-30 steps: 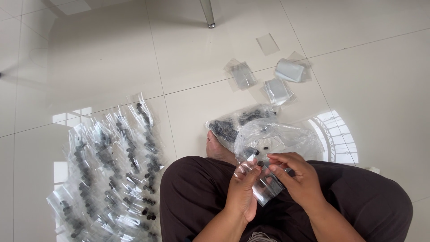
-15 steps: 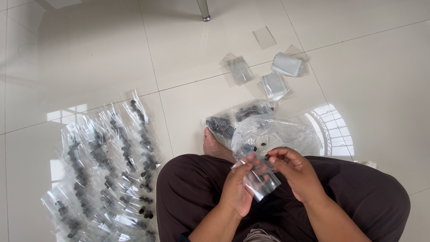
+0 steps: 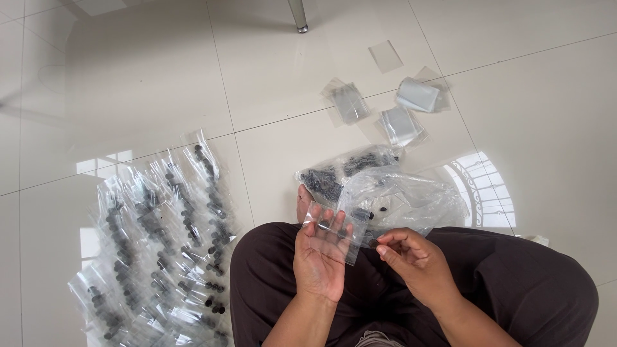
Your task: Packing small black components into individual plastic bags while sitting on the floor.
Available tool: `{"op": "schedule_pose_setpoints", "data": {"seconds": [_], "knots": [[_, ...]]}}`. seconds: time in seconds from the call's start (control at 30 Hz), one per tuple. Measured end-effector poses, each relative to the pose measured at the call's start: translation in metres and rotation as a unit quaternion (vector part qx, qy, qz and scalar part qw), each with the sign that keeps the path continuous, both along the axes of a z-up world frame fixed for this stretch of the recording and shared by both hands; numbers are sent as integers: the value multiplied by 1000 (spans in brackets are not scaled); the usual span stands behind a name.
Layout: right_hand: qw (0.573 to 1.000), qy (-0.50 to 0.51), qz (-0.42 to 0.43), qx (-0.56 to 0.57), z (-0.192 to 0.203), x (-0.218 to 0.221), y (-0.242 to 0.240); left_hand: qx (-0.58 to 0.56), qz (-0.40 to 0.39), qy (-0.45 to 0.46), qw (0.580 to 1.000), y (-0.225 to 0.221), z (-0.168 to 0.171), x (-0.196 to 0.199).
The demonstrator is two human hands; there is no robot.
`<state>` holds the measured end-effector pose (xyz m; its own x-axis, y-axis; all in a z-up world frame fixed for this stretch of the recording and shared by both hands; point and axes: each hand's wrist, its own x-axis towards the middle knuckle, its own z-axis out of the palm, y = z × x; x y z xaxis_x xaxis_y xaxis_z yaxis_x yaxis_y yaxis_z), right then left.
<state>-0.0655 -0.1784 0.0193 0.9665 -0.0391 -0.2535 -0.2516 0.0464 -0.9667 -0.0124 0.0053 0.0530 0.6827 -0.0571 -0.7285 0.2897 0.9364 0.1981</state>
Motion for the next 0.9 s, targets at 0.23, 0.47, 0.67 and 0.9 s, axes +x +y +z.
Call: {"op": "schedule_pose_setpoints", "data": {"seconds": [0.23, 0.47, 0.67, 0.9], "knots": [[998, -17, -22, -63, -5, 0, 12, -6, 6, 9, 1000, -8, 0, -4], [987, -73, -26, -142, -6, 1, 20, -33, 12, 14, 999, -12, -1, -7], [978, -72, 0, -193, 6, 1, 26, -42, 10, 15, 999, -10, -2, -6], [993, -69, -33, -85, 1, 3, 7, -51, -25, 66, 996, -4, 1, -9]]}}
